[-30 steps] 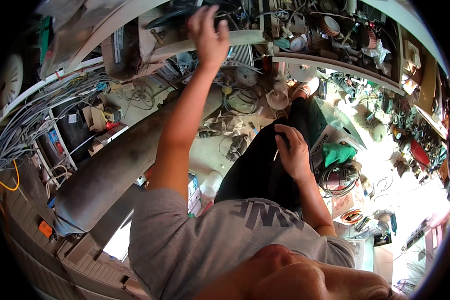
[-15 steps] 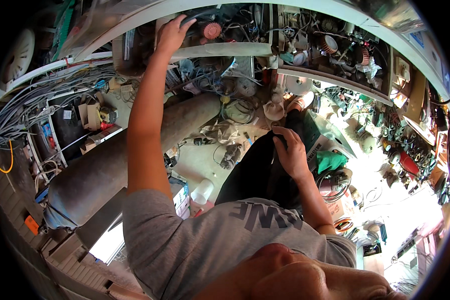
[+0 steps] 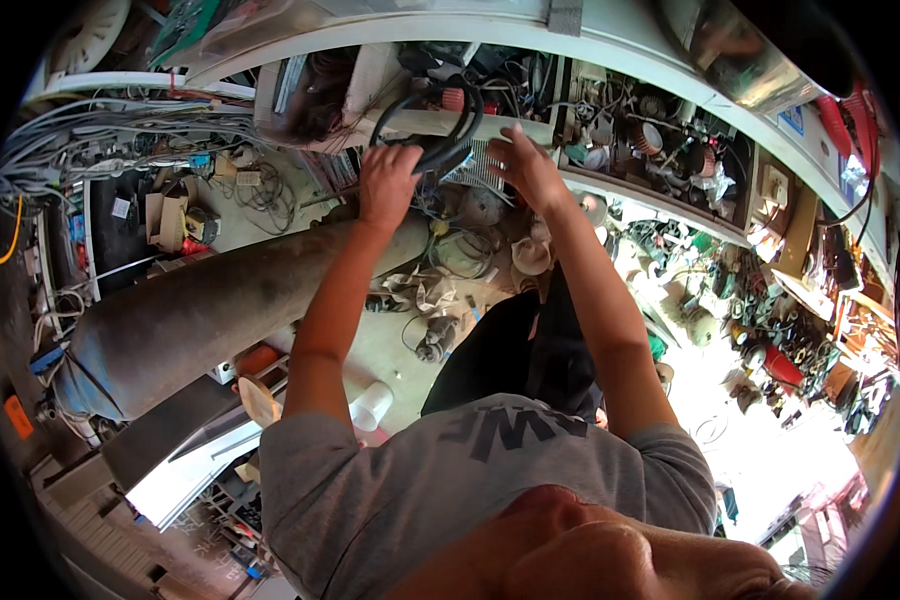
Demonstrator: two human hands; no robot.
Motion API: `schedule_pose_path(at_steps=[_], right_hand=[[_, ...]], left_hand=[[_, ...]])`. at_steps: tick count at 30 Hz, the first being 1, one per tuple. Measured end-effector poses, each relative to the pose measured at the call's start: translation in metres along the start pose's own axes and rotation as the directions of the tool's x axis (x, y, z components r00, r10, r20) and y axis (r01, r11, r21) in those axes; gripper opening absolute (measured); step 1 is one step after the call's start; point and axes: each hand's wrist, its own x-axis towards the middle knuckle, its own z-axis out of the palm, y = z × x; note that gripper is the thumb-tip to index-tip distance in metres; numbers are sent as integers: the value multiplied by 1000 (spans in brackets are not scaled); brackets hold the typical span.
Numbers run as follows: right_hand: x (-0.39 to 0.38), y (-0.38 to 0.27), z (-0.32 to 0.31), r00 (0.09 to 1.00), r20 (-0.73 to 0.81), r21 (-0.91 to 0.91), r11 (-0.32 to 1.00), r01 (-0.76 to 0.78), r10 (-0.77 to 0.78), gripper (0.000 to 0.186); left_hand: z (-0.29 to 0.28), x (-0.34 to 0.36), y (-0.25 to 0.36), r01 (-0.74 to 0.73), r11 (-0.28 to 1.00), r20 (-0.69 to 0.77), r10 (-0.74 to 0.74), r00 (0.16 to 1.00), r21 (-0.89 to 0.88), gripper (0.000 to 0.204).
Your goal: The person handles a power outlet, a multimeter, an angle grinder, and various wires and parts at a workbench, moving and inspecting them.
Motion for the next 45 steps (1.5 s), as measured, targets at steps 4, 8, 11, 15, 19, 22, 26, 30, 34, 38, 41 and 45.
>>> schedule_pose_path(at_steps=[4, 8, 11, 15, 19, 22, 26, 30, 34, 38, 41, 45], right_hand=[[70, -44, 41, 975, 112, -108, 978, -179, 191, 48], [126, -57, 59, 979, 34, -568, 810, -145, 199, 24], [146, -56, 76, 998, -10, -881, 472, 22, -66, 26], [133, -62, 108, 895, 287, -878, 281, 389, -340, 34], [82, -71, 112, 863, 398, -817, 307, 487, -310, 28], [43, -63, 117, 713, 521, -700, 243, 672, -469, 22], [-33, -68, 106, 767, 436, -802, 184, 568, -470, 21], [-84, -48, 74, 798, 297, -814, 296, 499, -525, 23], [-128, -36, 82, 781, 402, -784, 260, 563, -478, 18], [-148, -26, 71, 814, 412, -778, 307, 548, -410, 21], [-155, -26, 58, 818, 367, -806, 287, 518, -443, 22], [-165, -31, 44, 802, 359, -846, 195, 496, -478, 25]], left_hand=[[11, -11, 15, 16, 997, -69, -21, 997, -73, 38], [24, -9, 21, 24, 997, -115, -33, 993, -75, 36], [36, -19, 15, 76, 997, -122, -76, 990, -7, 31], [43, -30, 13, 200, 980, -189, -194, 963, 14, 33], [20, -43, 34, 330, 911, -255, -389, 885, -246, 44], [37, -68, 26, 405, 620, -248, -703, 666, -672, 45], [119, -79, -25, 554, -10, 295, -855, 427, -832, 56], [105, -14, -37, 444, -544, 702, -568, 429, -712, 67], [130, 18, -91, 209, -783, 755, -433, 492, -586, 30], [120, 55, -107, 535, -606, 808, -410, 424, -588, 27], [89, 83, -67, 612, -370, 715, -376, 589, -699, 24], [38, 76, -12, 454, -238, 513, -369, 775, -859, 30]])
